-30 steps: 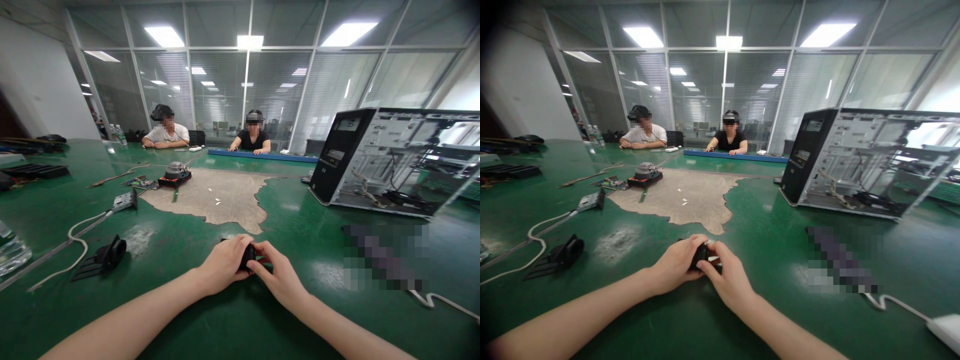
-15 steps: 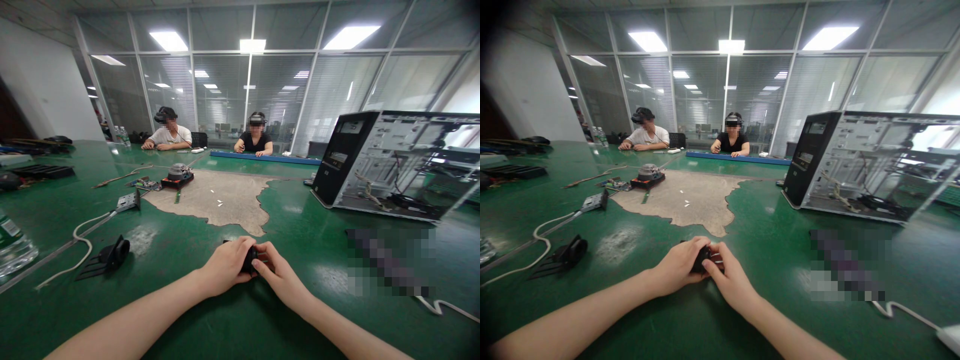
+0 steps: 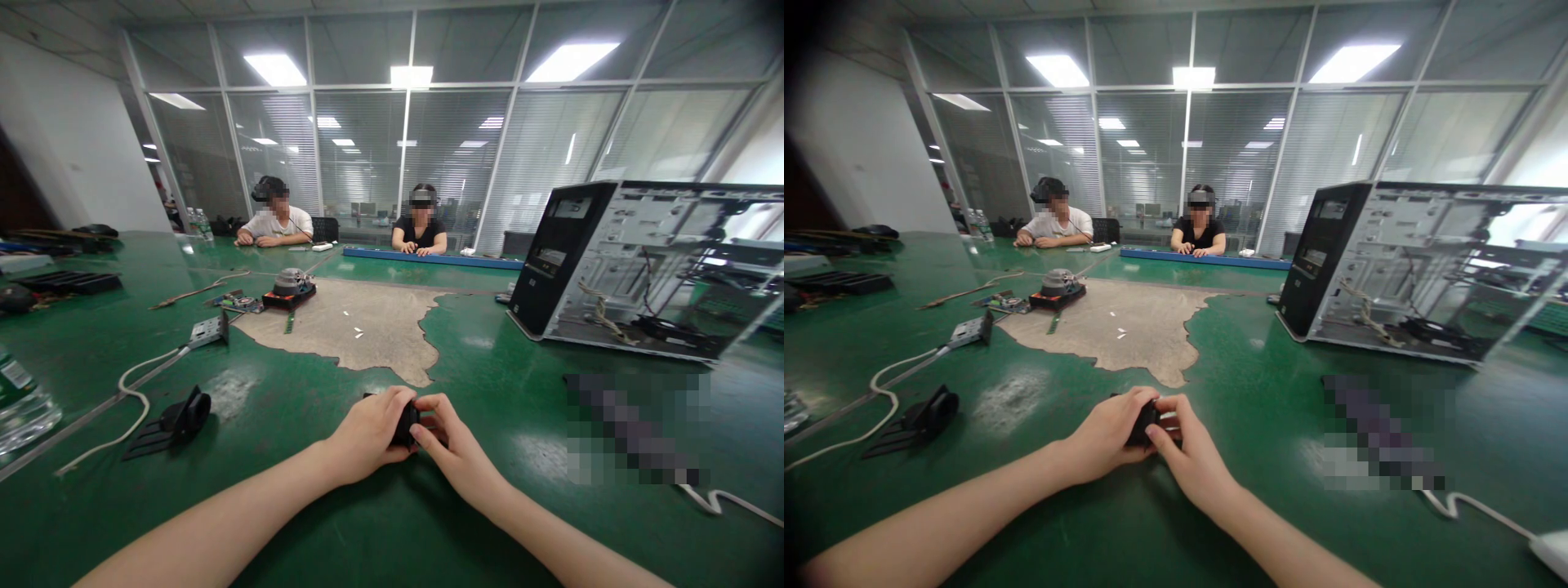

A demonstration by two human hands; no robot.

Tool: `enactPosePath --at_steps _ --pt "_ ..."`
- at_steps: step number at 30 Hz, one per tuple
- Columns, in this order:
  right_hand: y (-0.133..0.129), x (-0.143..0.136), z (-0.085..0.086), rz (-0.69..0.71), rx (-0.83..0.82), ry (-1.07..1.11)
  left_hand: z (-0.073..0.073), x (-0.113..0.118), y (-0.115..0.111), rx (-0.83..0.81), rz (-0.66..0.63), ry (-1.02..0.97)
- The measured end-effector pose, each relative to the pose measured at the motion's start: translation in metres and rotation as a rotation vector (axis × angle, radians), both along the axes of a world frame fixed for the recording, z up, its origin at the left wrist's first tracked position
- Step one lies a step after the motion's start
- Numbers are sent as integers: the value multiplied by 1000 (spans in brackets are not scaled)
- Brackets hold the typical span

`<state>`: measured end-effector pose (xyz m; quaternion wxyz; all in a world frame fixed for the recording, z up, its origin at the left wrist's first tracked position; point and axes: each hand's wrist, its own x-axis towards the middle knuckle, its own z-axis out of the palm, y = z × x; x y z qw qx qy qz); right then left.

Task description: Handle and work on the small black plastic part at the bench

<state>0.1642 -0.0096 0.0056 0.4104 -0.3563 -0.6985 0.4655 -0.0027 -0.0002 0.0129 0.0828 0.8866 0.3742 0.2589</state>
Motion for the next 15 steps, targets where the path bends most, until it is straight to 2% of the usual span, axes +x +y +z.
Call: enactPosePath --at_steps 15 --pt "-1 2 3 9 15 -24 -2 -1 1 -10 5 -8"
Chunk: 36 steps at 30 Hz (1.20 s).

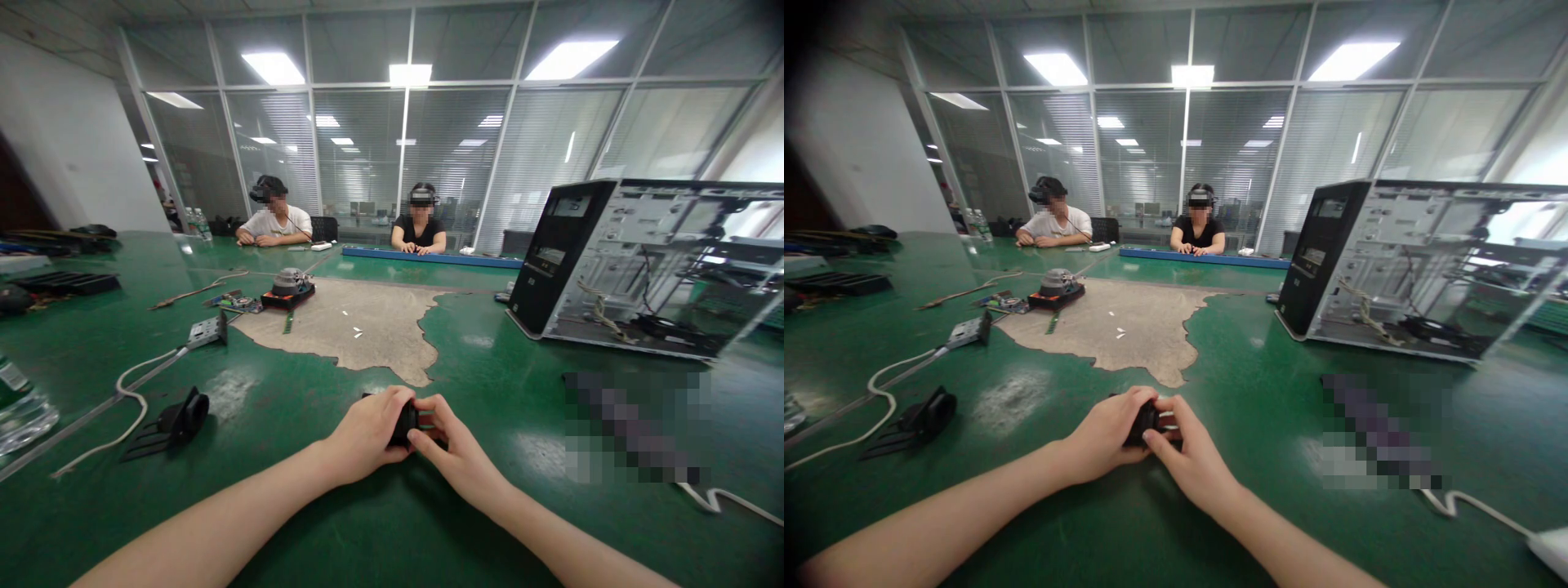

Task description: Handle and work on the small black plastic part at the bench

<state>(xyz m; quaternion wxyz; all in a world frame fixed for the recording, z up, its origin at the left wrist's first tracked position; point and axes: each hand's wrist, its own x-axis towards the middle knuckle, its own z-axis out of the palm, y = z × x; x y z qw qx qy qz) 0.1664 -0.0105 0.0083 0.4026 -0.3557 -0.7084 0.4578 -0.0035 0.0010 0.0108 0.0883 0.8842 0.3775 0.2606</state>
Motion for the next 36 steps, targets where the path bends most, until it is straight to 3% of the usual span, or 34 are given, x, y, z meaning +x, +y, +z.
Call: enactPosePath --at_steps 10,17,27,36 --pt "4 0 -2 -35 -51 27 -3 3 2 1 18 -16" --pt "2 1 3 23 -21 31 2 1 1 -5 -1 25" --pt "3 0 -3 -14 -74 71 1 2 2 7 -3 -4" --pt "4 2 -2 35 -52 58 1 1 2 -2 -7 8"
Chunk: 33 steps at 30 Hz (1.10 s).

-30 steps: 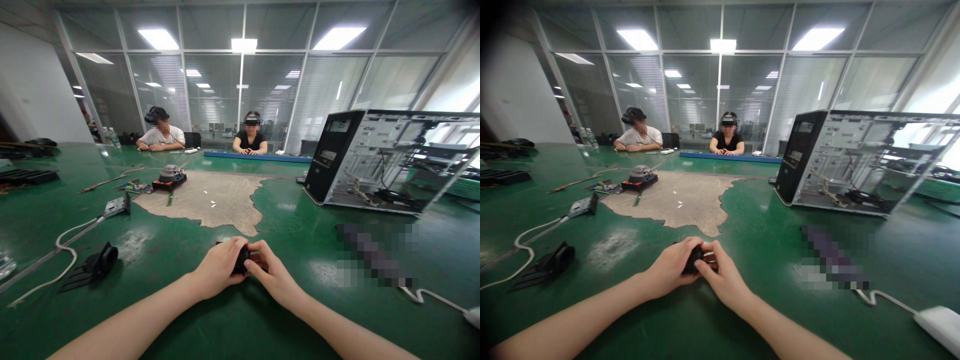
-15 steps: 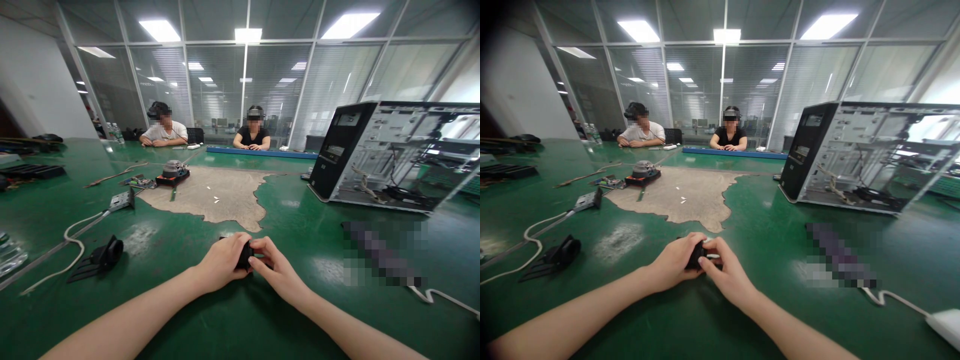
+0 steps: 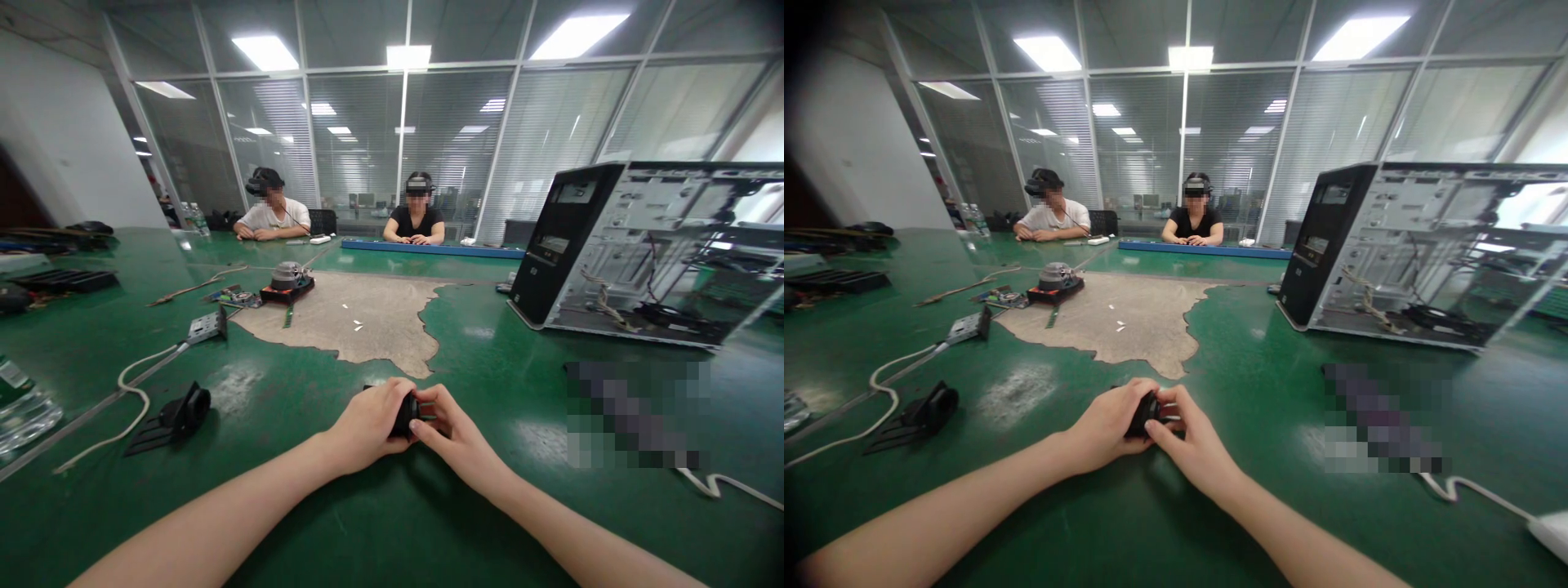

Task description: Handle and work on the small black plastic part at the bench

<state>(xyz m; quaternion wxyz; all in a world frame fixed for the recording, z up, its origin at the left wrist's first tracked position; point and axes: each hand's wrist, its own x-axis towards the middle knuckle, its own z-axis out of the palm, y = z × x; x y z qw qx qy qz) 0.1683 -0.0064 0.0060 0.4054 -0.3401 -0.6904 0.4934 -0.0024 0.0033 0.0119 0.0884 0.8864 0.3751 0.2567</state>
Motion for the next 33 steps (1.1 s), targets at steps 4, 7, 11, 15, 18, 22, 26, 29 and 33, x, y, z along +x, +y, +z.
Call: enactPosePath --at_steps 4,7,11,15,18,22,26,29,33 --pt "0 -1 -2 -10 -11 10 0 0 0 4 0 -5" --pt "1 -1 -3 -23 -3 1 0 1 0 -2 8 -8" --pt "1 -1 -2 -22 -5 -7 -1 1 0 -11 20 -4" --pt "0 -1 0 -3 26 -35 0 0 0 -3 4 7" --pt "0 -1 1 -4 22 -12 0 0 0 11 -7 -1" --pt "0 -2 1 -20 9 13 -1 0 1 6 -5 -12" --pt "1 -1 0 -43 -3 -14 -1 1 1 -10 7 -16" --pt "0 0 0 -32 7 -35 -1 1 0 -6 6 -9" --pt "-2 0 -1 -22 97 -15 0 0 0 0 -6 3"
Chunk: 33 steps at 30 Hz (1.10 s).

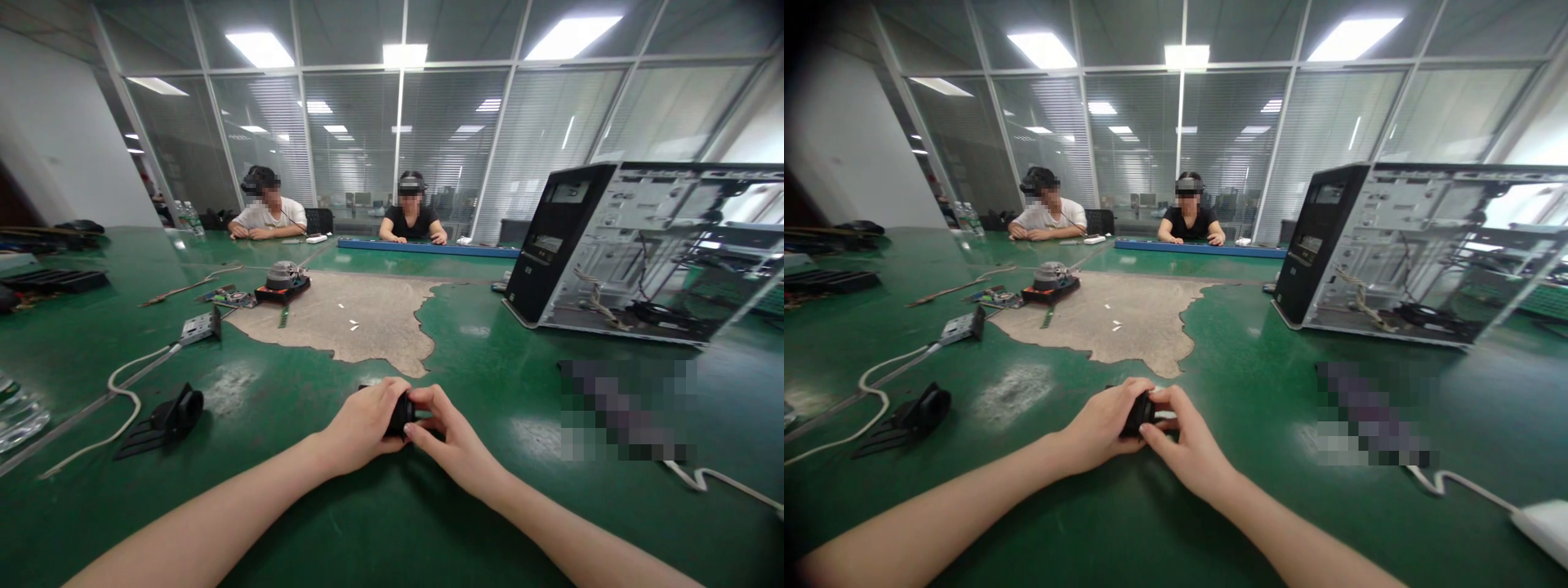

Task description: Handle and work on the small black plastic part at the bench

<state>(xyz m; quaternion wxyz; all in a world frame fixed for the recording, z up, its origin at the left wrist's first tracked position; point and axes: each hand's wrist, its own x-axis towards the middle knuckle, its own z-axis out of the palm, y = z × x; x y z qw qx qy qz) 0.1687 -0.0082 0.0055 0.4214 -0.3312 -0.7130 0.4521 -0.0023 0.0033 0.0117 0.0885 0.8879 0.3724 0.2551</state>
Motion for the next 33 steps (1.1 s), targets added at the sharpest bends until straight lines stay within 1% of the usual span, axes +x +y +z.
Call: enactPosePath --at_steps 4,10,12,14,16,18,20,22,26,33 --pt "0 -1 0 -20 34 17 1 1 0 1 -6 1" --pt "2 0 -2 -30 -75 -15 0 1 0 -5 6 -10" --pt "1 0 -1 -24 -78 -37 0 1 0 -4 5 -9" --pt "-1 1 0 -14 -45 -49 0 1 0 -2 2 -5" --pt "-3 1 2 -17 24 -47 1 1 -1 -4 2 -2" --pt "-4 1 3 -32 104 -48 1 1 -2 -9 2 0" --pt "-4 1 2 -49 145 -53 2 2 -2 -11 2 -2" --pt "-3 1 0 -58 116 -52 1 2 -2 -9 7 -1" --pt "1 1 -4 -54 -6 -33 0 2 0 -6 20 14" --pt "-1 2 1 -2 -16 -39 -1 1 1 9 7 6"
